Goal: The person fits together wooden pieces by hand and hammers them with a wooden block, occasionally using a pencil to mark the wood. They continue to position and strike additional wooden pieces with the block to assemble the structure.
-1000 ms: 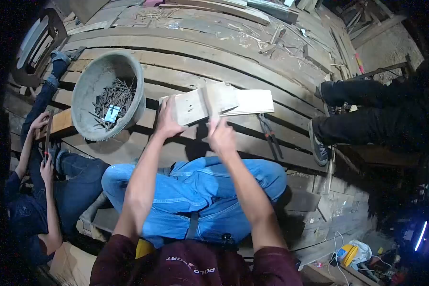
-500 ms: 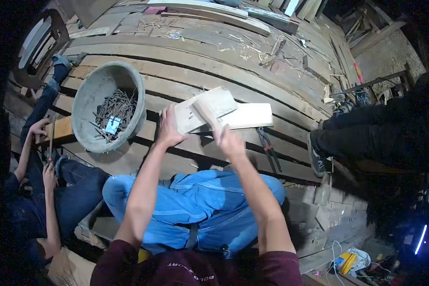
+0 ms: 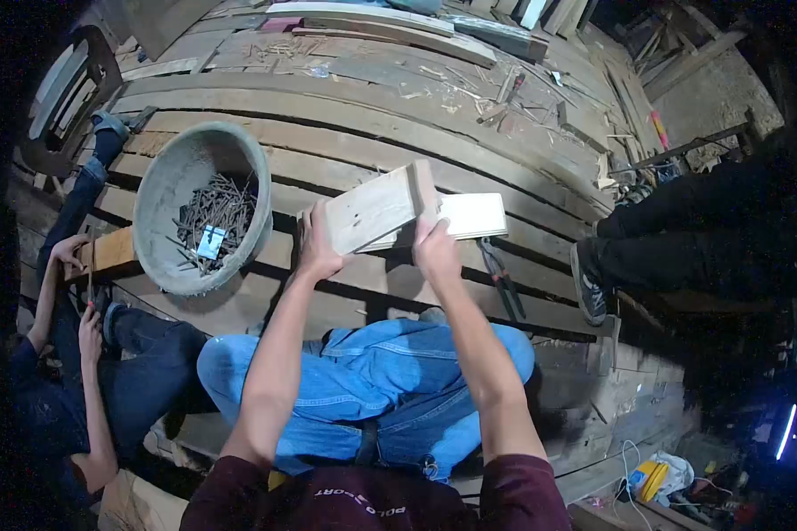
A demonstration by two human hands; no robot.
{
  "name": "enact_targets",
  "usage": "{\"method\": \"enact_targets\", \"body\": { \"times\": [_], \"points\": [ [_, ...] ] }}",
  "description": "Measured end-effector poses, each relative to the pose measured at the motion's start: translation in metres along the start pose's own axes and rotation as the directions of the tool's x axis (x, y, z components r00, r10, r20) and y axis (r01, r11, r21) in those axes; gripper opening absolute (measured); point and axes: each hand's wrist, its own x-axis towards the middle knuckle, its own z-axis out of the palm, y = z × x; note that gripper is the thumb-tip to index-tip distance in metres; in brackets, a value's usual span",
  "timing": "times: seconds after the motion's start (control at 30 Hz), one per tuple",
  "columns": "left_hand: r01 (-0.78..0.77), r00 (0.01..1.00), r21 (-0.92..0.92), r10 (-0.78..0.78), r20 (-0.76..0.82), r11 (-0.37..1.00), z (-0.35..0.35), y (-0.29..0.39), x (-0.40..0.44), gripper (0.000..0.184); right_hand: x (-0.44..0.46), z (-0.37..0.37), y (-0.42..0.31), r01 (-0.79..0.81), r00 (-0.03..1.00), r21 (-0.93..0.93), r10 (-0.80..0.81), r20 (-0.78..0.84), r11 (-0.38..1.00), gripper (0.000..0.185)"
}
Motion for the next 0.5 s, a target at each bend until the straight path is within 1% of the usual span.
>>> {"method": "enact_targets", "body": {
  "times": [0.03, 0.07, 0.1, 0.13, 0.17, 0.23, 0.27, 0.3, 0.33, 0.37, 0.43, 0.5],
  "points": [
    [-0.014, 1.000, -0.007, 0.014, -0.016, 1.000, 0.002, -0.002, 0.000, 0.115, -0.023, 0.002, -0.011, 0.062, 0.998, -0.041, -0.061, 0.018, 0.997, 0.057],
    [0.005, 1.000, -0.006, -0.005, -0.029, 1.000, 0.001, 0.003, -0.001, 0.117, -0.047, 0.006, -0.016, 0.173, 0.980, -0.051, -0.167, 0.109, 0.984, 0.057],
    [0.058, 0.998, -0.053, -0.057, 0.018, 0.997, 0.000, 0.003, -0.002, 0.120, -0.064, 0.009, -0.020, 0.271, 0.945, -0.043, -0.258, 0.202, 0.962, 0.056],
    [0.050, 0.999, -0.072, -0.049, 0.021, 0.996, -0.001, 0.002, 0.000, 0.121, -0.057, 0.000, -0.021, 0.267, 0.928, -0.089, -0.231, 0.291, 0.960, 0.056],
    [0.044, 0.999, -0.086, -0.041, 0.028, 0.995, -0.002, 0.001, -0.001, 0.121, -0.038, -0.010, -0.013, 0.352, 0.899, -0.173, -0.281, 0.336, 0.920, 0.056],
    [0.101, 0.994, 0.029, -0.102, 0.034, 0.994, -0.007, 0.006, -0.001, 0.121, 0.002, -0.005, 0.007, 0.154, 0.973, -0.156, -0.122, 0.195, 0.976, 0.054],
    [0.142, 0.988, -0.089, -0.137, 0.065, 0.986, -0.006, 0.007, -0.001, 0.120, 0.004, -0.005, 0.006, 0.063, 0.994, -0.134, -0.050, 0.102, 0.989, 0.053],
    [0.110, 0.994, -0.060, -0.108, 0.031, 0.992, -0.003, 0.007, 0.000, 0.117, 0.010, -0.010, 0.003, -0.013, 1.000, -0.107, 0.013, -0.006, 0.994, 0.052],
    [0.067, 0.998, -0.005, -0.067, 0.006, 0.998, -0.002, 0.006, 0.001, 0.117, -0.001, 0.015, 0.006, 0.039, 0.998, -0.080, -0.043, -0.051, 0.996, 0.048],
    [0.032, 0.999, 0.049, -0.031, -0.020, 0.998, -0.001, 0.005, 0.000, 0.116, -0.031, 0.008, -0.017, 0.060, 0.997, -0.025, -0.059, 0.039, 0.998, 0.048],
    [0.037, 0.999, 0.009, -0.037, 0.009, 0.999, 0.000, 0.001, -0.006, 0.115, -0.070, 0.007, -0.036, 0.272, 0.942, -0.120, -0.239, 0.236, 0.955, 0.049],
    [0.012, 1.000, 0.001, -0.012, 0.011, 1.000, -0.003, -0.002, -0.002, 0.115, -0.046, -0.010, -0.027, 0.325, 0.903, -0.134, -0.265, 0.338, 0.936, 0.049]
  ]
}}
